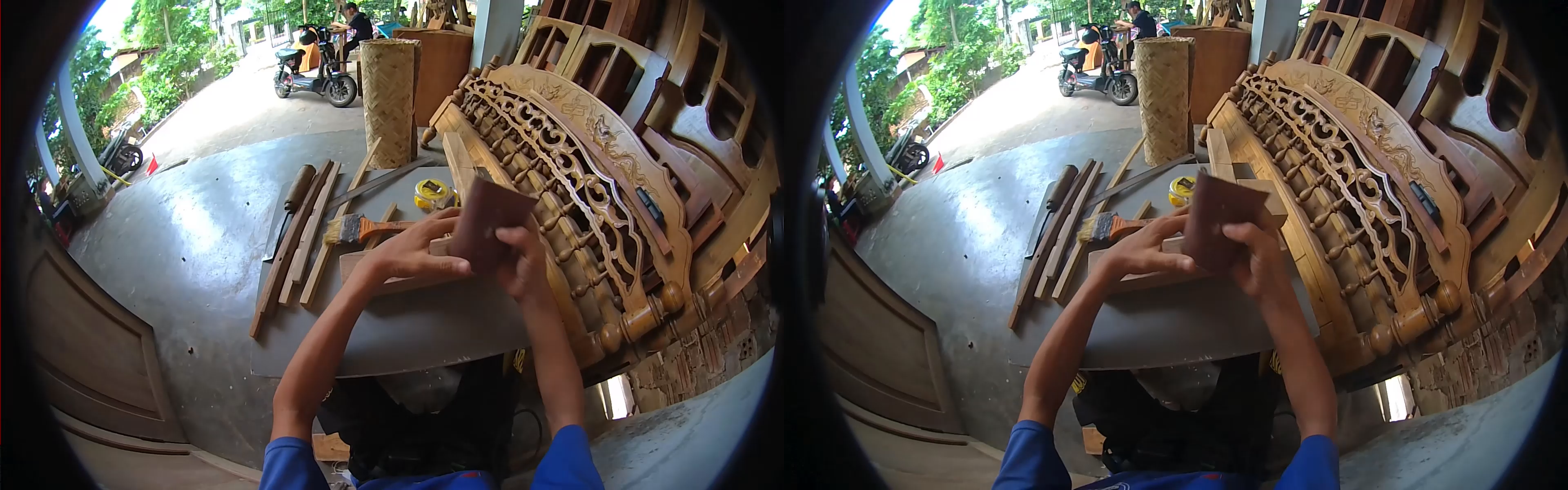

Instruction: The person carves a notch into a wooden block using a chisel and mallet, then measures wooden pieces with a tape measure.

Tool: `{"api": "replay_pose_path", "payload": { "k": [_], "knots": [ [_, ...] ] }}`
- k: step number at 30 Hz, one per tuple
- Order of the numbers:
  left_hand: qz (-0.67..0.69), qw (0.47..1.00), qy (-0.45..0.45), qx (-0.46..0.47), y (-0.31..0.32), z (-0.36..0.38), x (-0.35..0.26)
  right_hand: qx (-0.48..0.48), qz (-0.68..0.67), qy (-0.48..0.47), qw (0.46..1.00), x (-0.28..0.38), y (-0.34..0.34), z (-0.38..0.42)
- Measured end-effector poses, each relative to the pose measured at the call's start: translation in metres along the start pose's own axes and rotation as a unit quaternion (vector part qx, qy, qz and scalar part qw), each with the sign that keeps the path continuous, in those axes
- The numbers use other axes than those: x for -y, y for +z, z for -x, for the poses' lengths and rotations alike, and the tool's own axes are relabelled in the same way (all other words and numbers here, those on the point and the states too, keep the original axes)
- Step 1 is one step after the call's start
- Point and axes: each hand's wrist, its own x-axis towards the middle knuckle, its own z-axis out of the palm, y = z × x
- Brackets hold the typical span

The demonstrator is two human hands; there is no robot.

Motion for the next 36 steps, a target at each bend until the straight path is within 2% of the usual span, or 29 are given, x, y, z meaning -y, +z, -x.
{"api": "replay_pose_path", "payload": {
  "k": [1,3,4,7,8,9,10,11,12,15,16,17,18,20,21,23,24,26,31,35,36],
  "knots": [
    [0.077,0.996,-0.036,-0.017,0.0,0.0,-0.006,0.01,-0.053,-0.028,0.998,-0.003,0.003,-0.009],
    [0.228,0.966,-0.106,-0.053,0.001,0.002,-0.022,0.032,-0.057,-0.049,0.997,-0.014,0.001,-0.03],
    [0.265,0.952,-0.086,-0.126,0.008,0.002,-0.012,0.044,-0.059,-0.058,0.996,-0.022,-0.003,-0.039],
    [0.418,0.876,-0.043,-0.237,0.004,-0.003,-0.006,-0.01,0.167,-0.075,0.983,-0.044,-0.012,-0.06],
    [0.402,0.871,-0.034,-0.28,0.0,-0.004,-0.009,-0.016,0.178,-0.091,0.98,-0.038,0.006,-0.056],
    [0.306,0.896,-0.024,-0.321,-0.007,-0.002,-0.011,0.018,0.352,-0.104,0.93,-0.038,0.003,-0.061],
    [0.205,0.911,-0.012,-0.357,-0.018,0.003,-0.017,0.05,0.513,-0.116,0.849,-0.038,-0.004,-0.069],
    [0.05,0.926,0.02,-0.373,-0.032,0.008,-0.039,0.078,0.657,-0.126,0.739,-0.038,-0.011,-0.077],
    [-0.061,0.929,0.039,-0.362,-0.042,0.015,-0.045,0.067,0.714,-0.178,0.674,-0.037,-0.019,-0.08],
    [-0.236,0.953,0.0,-0.19,-0.042,0.037,-0.049,-0.104,0.787,-0.254,0.553,-0.043,-0.058,-0.095],
    [-0.332,0.936,-0.027,-0.112,-0.031,0.042,-0.049,-0.117,0.815,-0.168,0.542,-0.045,-0.069,-0.095],
    [-0.423,0.904,-0.05,-0.031,-0.021,0.047,-0.048,-0.133,0.814,-0.118,0.553,-0.05,-0.075,-0.092],
    [-0.398,0.909,-0.121,0.036,-0.008,0.053,-0.038,-0.148,0.811,-0.07,0.562,-0.056,-0.079,-0.092],
    [-0.45,0.889,-0.082,0.018,0.019,0.054,-0.033,-0.156,0.811,0.015,0.564,-0.057,-0.077,-0.092],
    [-0.477,0.876,-0.063,0.011,0.031,0.049,-0.032,-0.158,0.806,0.011,0.571,-0.057,-0.078,-0.093],
    [-0.39,0.921,-0.007,0.001,0.049,0.02,-0.024,-0.145,0.796,0.007,0.587,-0.062,-0.08,-0.092],
    [-0.387,0.922,-0.018,0.003,0.054,0.013,-0.021,-0.133,0.81,0.014,0.571,-0.059,-0.079,-0.094],
    [-0.382,0.924,-0.024,0.008,0.058,0.001,-0.016,-0.113,0.809,0.02,0.577,-0.056,-0.082,-0.093],
    [-0.488,0.842,-0.228,-0.043,0.025,0.071,-0.038,-0.134,0.799,0.026,0.586,-0.059,-0.082,-0.091],
    [-0.486,0.839,-0.244,-0.032,0.032,0.066,-0.045,-0.131,0.802,0.031,0.582,-0.058,-0.075,-0.09],
    [-0.481,0.858,-0.175,-0.042,0.042,0.051,-0.034,-0.13,0.8,0.027,0.585,-0.057,-0.075,-0.09]
  ]
}}
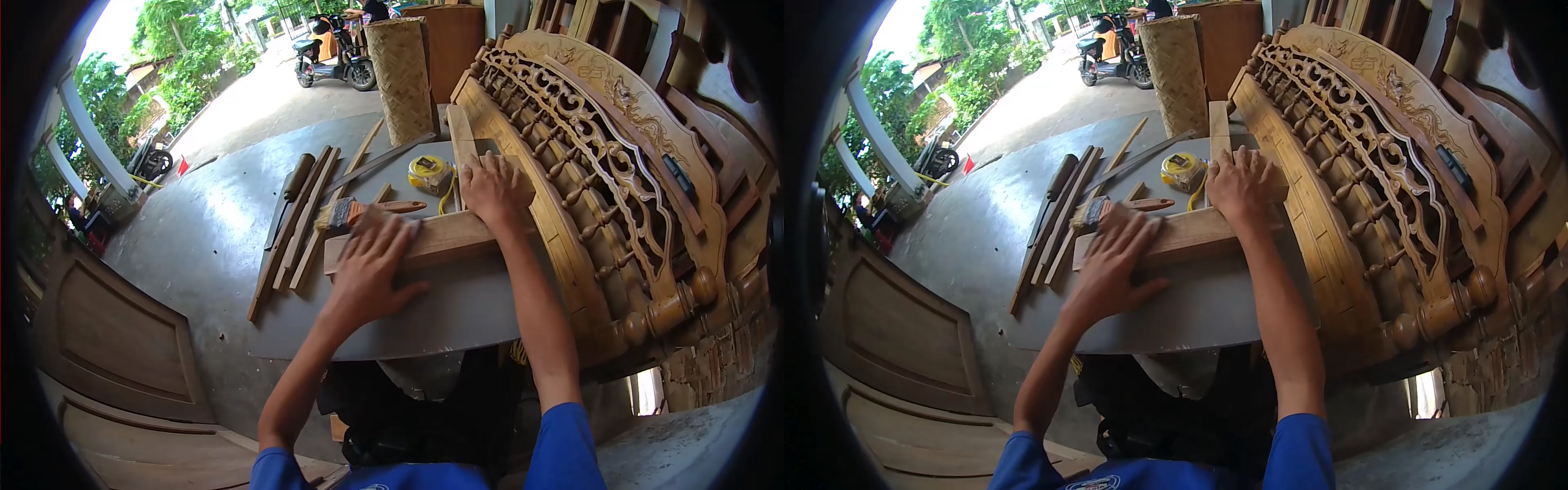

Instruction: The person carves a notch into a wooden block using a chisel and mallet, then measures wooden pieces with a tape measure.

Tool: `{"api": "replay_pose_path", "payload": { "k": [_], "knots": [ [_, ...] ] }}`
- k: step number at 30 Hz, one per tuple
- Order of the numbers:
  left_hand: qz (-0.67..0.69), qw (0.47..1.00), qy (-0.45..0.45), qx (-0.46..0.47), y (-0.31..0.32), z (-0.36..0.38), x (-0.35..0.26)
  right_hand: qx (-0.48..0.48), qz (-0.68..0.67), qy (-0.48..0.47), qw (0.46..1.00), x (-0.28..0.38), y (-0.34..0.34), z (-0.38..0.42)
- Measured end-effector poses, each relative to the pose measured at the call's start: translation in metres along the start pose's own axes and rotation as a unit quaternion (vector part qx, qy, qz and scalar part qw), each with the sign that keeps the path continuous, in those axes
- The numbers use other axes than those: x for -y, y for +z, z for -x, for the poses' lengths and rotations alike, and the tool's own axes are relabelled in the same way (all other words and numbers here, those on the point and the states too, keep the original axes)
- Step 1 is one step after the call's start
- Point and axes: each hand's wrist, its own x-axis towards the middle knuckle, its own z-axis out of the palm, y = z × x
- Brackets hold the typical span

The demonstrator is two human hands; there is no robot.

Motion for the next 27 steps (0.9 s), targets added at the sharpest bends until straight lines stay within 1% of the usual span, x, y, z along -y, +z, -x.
{"api": "replay_pose_path", "payload": {
  "k": [1,2,5,6,7,9,10,12,14,17,18,19,20,23,24,26,27],
  "knots": [
    [-0.01,0.999,0.041,-0.023,0.009,-0.017,-0.015,-0.004,-0.004,-0.004,1.0,0.0,-0.002,-0.001],
    [0.037,0.997,0.056,-0.039,0.019,-0.029,-0.028,-0.001,-0.009,-0.007,1.0,0.0,-0.002,0.0],
    [0.032,0.997,0.053,-0.044,0.017,-0.02,-0.025,0.003,-0.008,-0.014,1.0,-0.003,-0.004,-0.005],
    [0.006,1.0,0.009,-0.007,0.004,-0.007,-0.018,0.006,-0.003,-0.014,1.0,-0.004,-0.003,-0.005],
    [-0.043,0.999,-0.023,-0.004,0.0,0.01,0.0,0.013,0.001,-0.012,1.0,-0.006,0.001,-0.003],
    [0.042,0.995,-0.087,0.002,-0.009,0.03,0.026,0.021,0.015,-0.008,1.0,-0.004,0.0,-0.001],
    [0.023,0.997,-0.074,-0.002,-0.006,0.026,0.019,0.019,0.023,-0.008,1.0,-0.001,-0.002,-0.002],
    [-0.013,0.998,-0.051,-0.023,0.004,0.003,-0.015,0.028,0.024,-0.012,0.999,-0.001,-0.002,-0.002],
    [0.037,0.998,0.018,-0.057,0.021,-0.025,-0.048,0.035,0.027,-0.016,0.999,-0.002,-0.004,-0.002],
    [0.034,0.997,0.051,-0.048,0.02,-0.016,-0.036,0.035,0.029,-0.027,0.999,-0.005,-0.006,-0.007],
    [-0.004,1.0,0.019,-0.021,0.007,0.002,-0.025,0.036,0.029,-0.033,0.998,-0.007,-0.005,-0.007],
    [-0.005,1.0,-0.016,-0.007,-0.001,0.019,-0.005,0.038,0.028,-0.037,0.998,-0.008,-0.001,-0.005],
    [-0.022,0.997,-0.074,0.016,-0.008,0.035,0.012,0.029,0.02,-0.033,0.999,-0.007,-0.001,-0.005],
    [-0.029,0.995,-0.093,0.025,-0.015,0.043,0.021,0.03,0.028,-0.022,0.999,-0.003,-0.003,-0.003],
    [-0.016,0.996,-0.078,0.03,-0.014,0.031,0.012,0.033,0.026,-0.026,0.999,-0.002,-0.004,-0.003],
    [0.022,1.0,-0.005,-0.002,0.0,0.002,-0.01,0.035,0.026,-0.037,0.998,-0.005,-0.004,-0.003],
    [0.034,0.998,0.03,-0.034,0.016,-0.013,-0.021,0.034,0.024,-0.039,0.998,-0.006,-0.002,-0.004]
  ]
}}
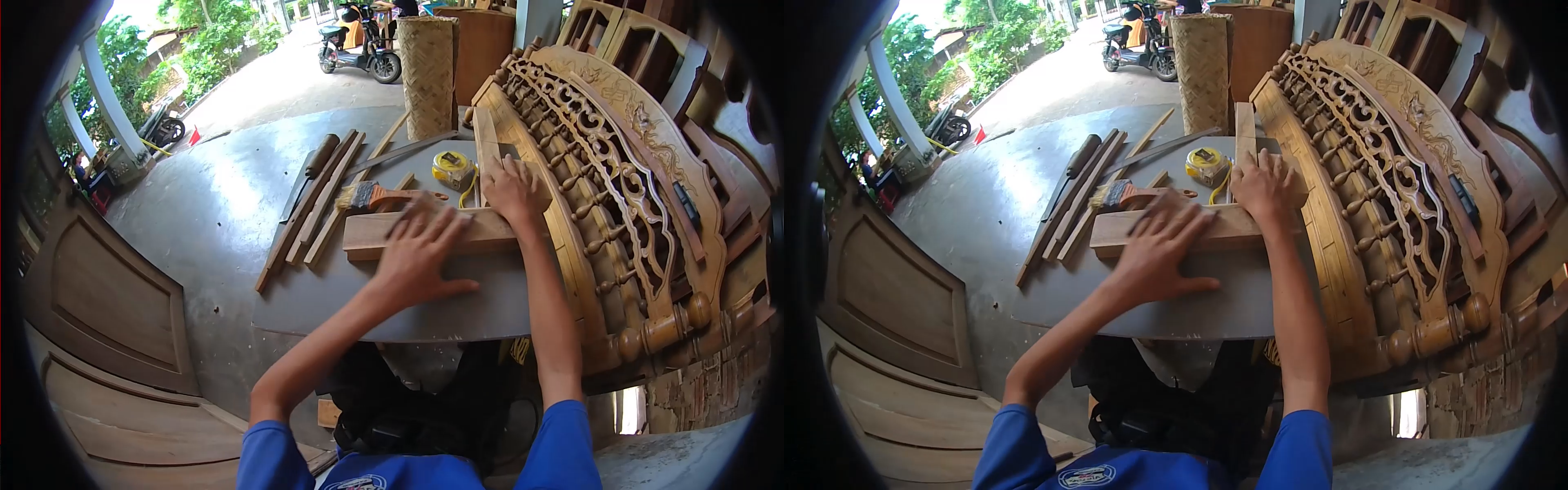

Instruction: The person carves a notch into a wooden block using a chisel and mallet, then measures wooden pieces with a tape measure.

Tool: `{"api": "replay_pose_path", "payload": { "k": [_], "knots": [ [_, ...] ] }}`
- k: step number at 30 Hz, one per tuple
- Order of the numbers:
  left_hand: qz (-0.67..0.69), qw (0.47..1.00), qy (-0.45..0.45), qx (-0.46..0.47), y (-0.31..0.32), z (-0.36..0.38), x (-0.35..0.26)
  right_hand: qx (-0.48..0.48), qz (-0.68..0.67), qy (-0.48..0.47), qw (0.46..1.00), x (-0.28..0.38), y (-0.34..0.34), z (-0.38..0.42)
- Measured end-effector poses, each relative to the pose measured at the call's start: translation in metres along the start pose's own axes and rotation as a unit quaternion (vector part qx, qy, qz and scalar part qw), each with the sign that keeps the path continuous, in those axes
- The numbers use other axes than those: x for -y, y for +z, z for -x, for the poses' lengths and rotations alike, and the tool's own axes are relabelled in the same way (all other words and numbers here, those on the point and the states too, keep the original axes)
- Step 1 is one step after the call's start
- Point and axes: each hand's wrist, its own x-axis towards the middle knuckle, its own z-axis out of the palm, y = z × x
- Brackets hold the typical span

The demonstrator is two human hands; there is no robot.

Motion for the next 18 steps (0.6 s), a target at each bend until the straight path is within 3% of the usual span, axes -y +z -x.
{"api": "replay_pose_path", "payload": {
  "k": [2,6,9,15,18],
  "knots": [
    [0.05,0.998,0.021,-0.008,0.001,-0.006,-0.01,-0.001,-0.009,0.002,1.0,-0.002,0.002,-0.002],
    [-0.035,0.993,-0.097,0.053,-0.033,0.046,0.037,-0.013,-0.013,-0.009,1.0,-0.004,0.003,-0.001],
    [-0.019,0.995,-0.093,0.042,-0.04,0.062,0.044,-0.018,-0.008,-0.011,1.0,0.0,0.002,-0.001],
    [0.026,0.999,0.011,-0.034,0.01,-0.008,-0.017,-0.06,-0.042,-0.03,0.997,-0.003,0.004,0.0],
    [0.028,0.997,-0.048,0.047,0.004,-0.041,-0.008,-0.025,-0.132,-0.031,0.99,-0.011,-0.003,-0.006]
  ]
}}
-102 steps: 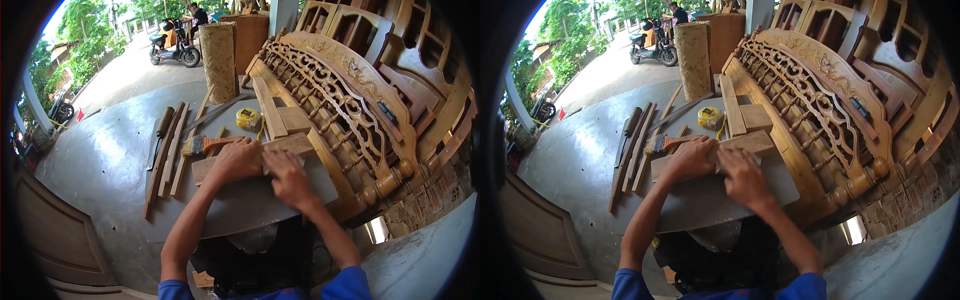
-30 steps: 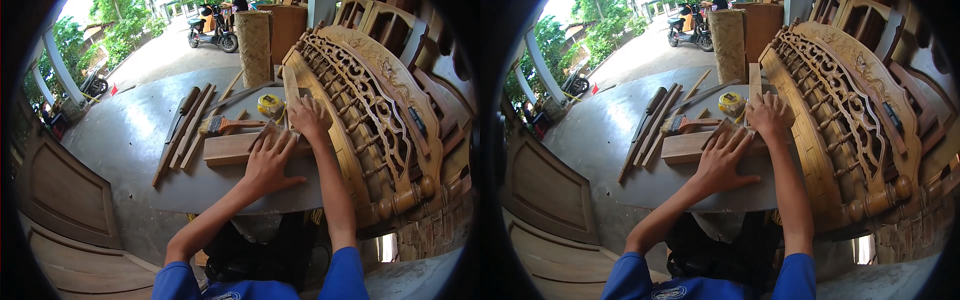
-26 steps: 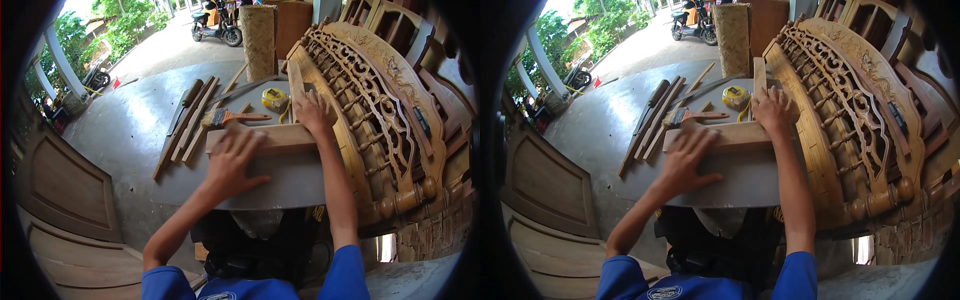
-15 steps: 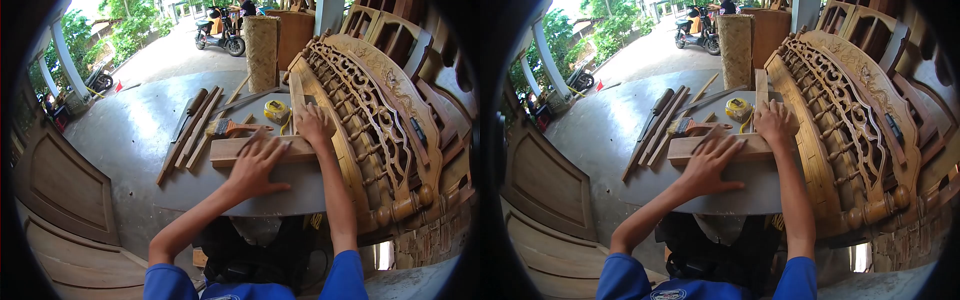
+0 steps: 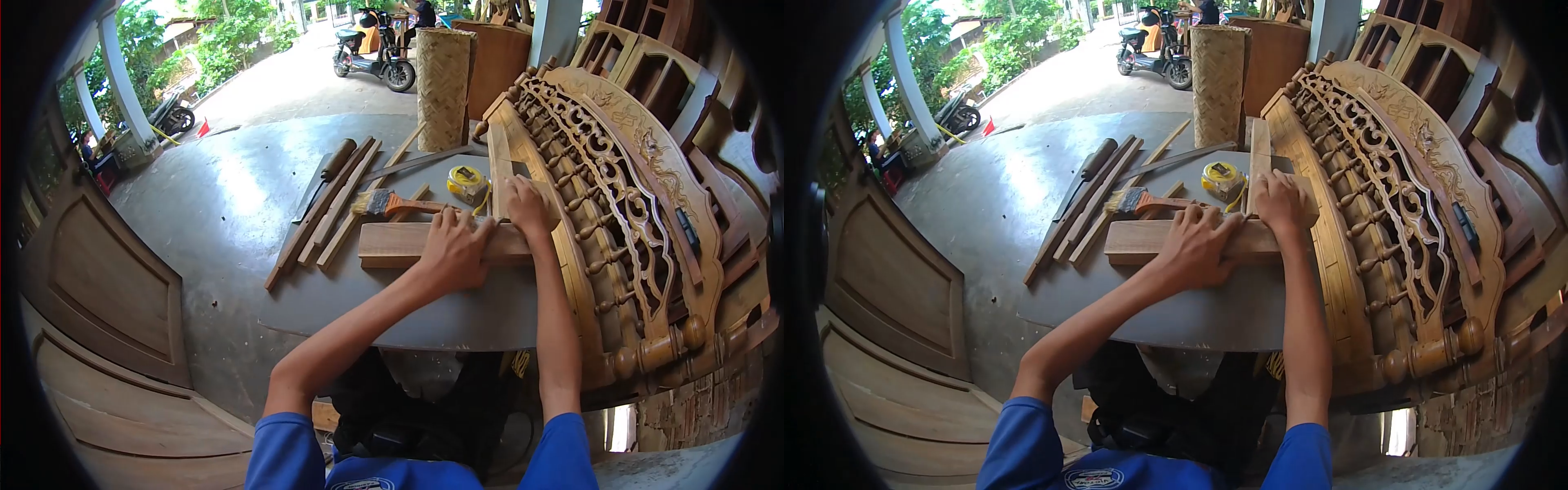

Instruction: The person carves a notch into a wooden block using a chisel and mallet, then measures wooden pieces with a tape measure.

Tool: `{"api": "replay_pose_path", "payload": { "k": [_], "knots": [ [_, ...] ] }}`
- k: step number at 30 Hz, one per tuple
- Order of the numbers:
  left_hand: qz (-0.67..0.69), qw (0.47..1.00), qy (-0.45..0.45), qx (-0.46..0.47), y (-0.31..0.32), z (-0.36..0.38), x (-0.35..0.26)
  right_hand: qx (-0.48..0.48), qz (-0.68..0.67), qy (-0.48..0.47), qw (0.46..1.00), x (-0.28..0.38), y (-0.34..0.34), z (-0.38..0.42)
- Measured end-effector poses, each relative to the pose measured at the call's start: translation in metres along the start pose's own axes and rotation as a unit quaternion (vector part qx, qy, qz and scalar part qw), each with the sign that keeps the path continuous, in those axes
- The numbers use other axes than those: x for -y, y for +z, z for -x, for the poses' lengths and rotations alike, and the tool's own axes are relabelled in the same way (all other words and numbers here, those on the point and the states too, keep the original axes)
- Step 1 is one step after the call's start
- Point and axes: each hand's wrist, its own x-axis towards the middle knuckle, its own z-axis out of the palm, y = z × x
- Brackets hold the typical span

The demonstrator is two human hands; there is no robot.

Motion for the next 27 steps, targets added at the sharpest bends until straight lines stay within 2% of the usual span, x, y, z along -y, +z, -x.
{"api": "replay_pose_path", "payload": {
  "k": [1,4,5,9,12,13,16,17,20,23,26,27],
  "knots": [
    [0.011,0.999,0.014,-0.035,0.0,0.0,0.004,-0.056,-0.082,0.005,0.995,-0.005,0.003,-0.002],
    [0.055,0.997,0.043,0.025,-0.003,-0.006,0.016,-0.112,-0.277,-0.011,0.954,-0.015,-0.006,-0.008],
    [0.072,0.995,0.05,0.05,-0.006,-0.006,0.019,-0.188,-0.288,-0.019,0.939,-0.018,-0.005,-0.01],
    [0.048,0.997,0.053,0.027,-0.012,0.015,0.013,-0.154,-0.39,-0.002,0.908,-0.026,-0.026,-0.013],
    [0.056,0.996,0.038,-0.057,-0.02,0.011,0.016,-0.142,-0.314,-0.022,0.939,-0.012,-0.058,-0.004],
    [0.056,0.998,-0.011,-0.042,-0.026,0.003,0.014,-0.164,-0.299,-0.089,0.936,-0.008,-0.059,-0.002],
    [0.033,0.993,-0.025,-0.114,-0.021,-0.021,0.019,-0.144,-0.131,-0.182,0.964,0.009,-0.062,0.007],
    [0.037,0.99,-0.01,-0.134,-0.014,-0.03,0.025,-0.164,-0.092,-0.187,0.964,0.014,-0.057,0.009],
    [0.03,0.994,-0.023,-0.1,-0.001,-0.043,0.03,-0.145,-0.005,-0.203,0.968,0.001,-0.038,0.001],
    [0.052,0.997,-0.038,-0.052,-0.003,-0.043,0.035,-0.197,-0.028,-0.226,0.954,-0.009,-0.021,-0.005],
    [-0.001,0.999,0.02,-0.049,-0.025,-0.004,0.037,-0.204,-0.048,-0.217,0.953,-0.005,-0.019,-0.004],
    [-0.008,1.0,-0.006,-0.025,-0.032,0.015,0.045,-0.206,-0.055,-0.208,0.955,-0.004,-0.018,-0.003]
  ]
}}
